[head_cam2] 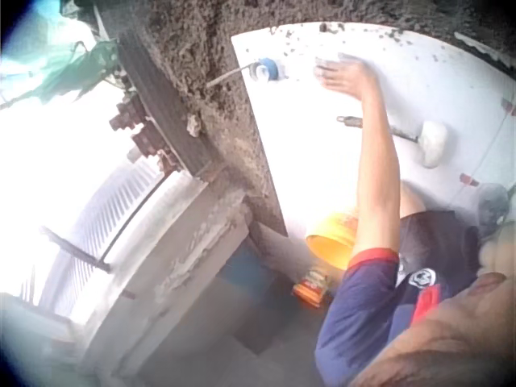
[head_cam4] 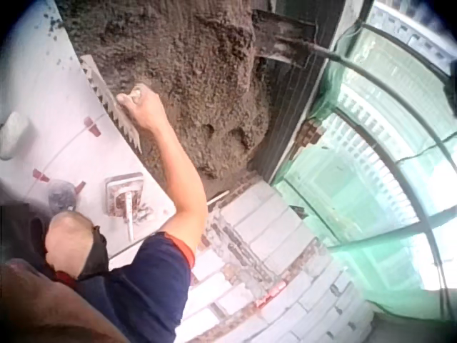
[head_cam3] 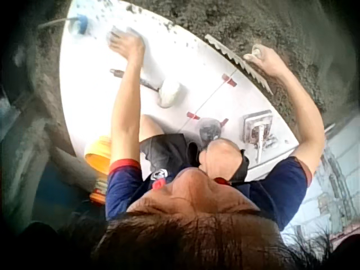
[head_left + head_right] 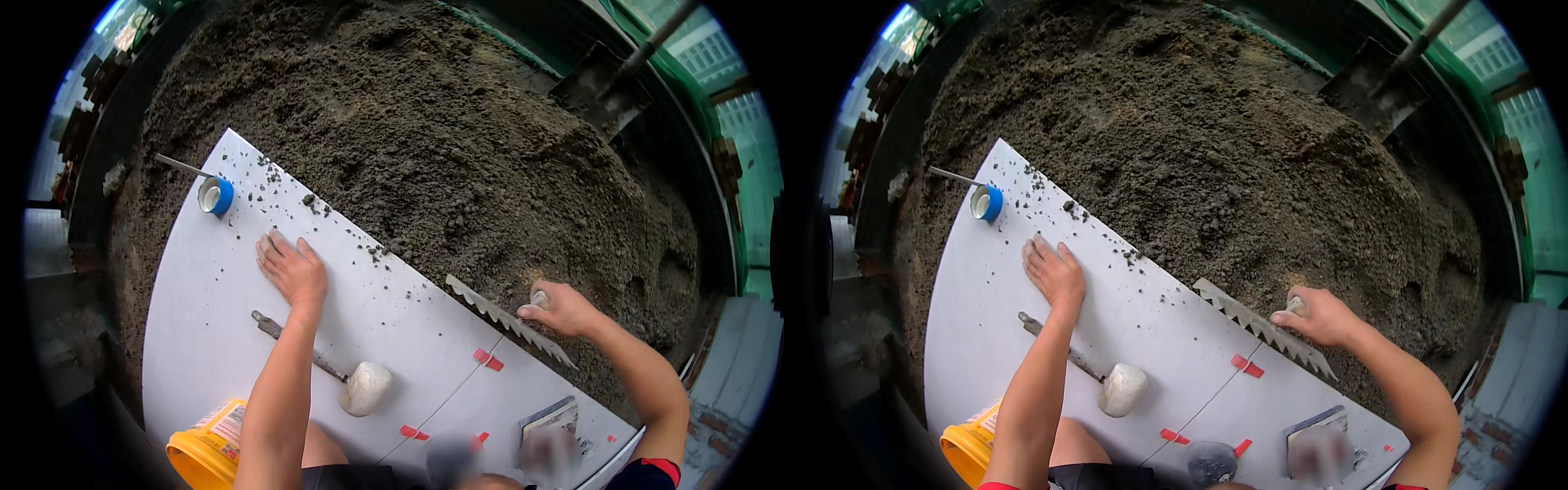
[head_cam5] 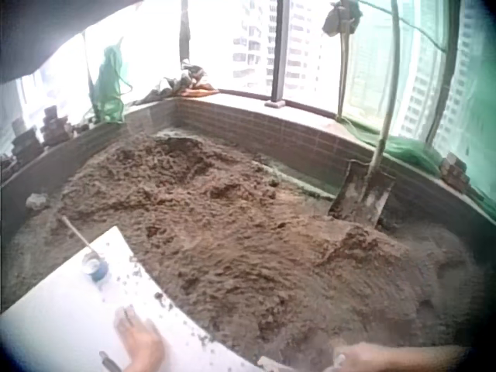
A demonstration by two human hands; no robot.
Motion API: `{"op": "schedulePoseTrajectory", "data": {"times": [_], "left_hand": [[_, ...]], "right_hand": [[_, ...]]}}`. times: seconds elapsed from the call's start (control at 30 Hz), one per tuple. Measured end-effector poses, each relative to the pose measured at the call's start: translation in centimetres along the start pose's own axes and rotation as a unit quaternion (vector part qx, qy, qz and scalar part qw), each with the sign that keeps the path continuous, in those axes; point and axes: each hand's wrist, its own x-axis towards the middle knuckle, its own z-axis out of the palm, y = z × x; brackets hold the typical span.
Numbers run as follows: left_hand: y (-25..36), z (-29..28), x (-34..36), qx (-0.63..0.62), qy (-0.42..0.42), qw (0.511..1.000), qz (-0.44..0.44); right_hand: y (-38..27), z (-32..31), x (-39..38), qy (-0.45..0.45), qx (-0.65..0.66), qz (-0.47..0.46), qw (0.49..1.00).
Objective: The person lays and levels large white floor tiles on a bed of sand and mortar, using a mallet to tap them into place and inserting red plastic spacers and leveling clips between the tiles.
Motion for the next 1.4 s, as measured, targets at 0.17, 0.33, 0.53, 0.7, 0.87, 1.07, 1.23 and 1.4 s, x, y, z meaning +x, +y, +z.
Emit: {"op": "schedulePoseTrajectory", "data": {"times": [0.17, 0.33, 0.53, 0.7, 0.87, 1.07, 1.23, 1.4], "left_hand": [[0.0, 0.0, -0.2, -0.015, -0.023, 1.000, 0.003], [0.3, -0.7, 0.1, -0.021, -0.035, 0.999, 0.010], [0.0, -1.3, 0.5, -0.023, -0.039, 0.999, 0.019], [0.5, -1.0, 0.6, -0.019, -0.055, 0.998, 0.009], [0.1, -1.4, 0.4, -0.032, -0.060, 0.998, 0.001], [0.7, -1.6, 0.6, -0.043, -0.071, 0.997, 0.001], [0.5, -1.6, 0.7, -0.044, -0.079, 0.996, -0.001], [-0.4, -1.8, 0.6, -0.043, -0.086, 0.995, -0.006]], "right_hand": [[-5.8, 2.3, 8.7, 0.049, 0.021, -0.010, 0.999], [-10.9, 0.9, 15.6, 0.099, -0.015, -0.048, 0.994], [-10.7, -4.9, 16.0, 0.119, 0.018, -0.061, 0.991], [-9.2, -11.8, 16.3, 0.153, 0.118, -0.041, 0.980], [-11.9, -5.1, 14.4, -0.007, 0.018, -0.096, 0.995], [-17.2, 0.1, 19.8, -0.016, 0.034, -0.115, 0.993], [-23.3, 1.6, 25.4, 0.081, 0.023, -0.114, 0.990], [-23.9, -1.1, 25.0, 0.096, 0.006, -0.118, 0.988]]}}
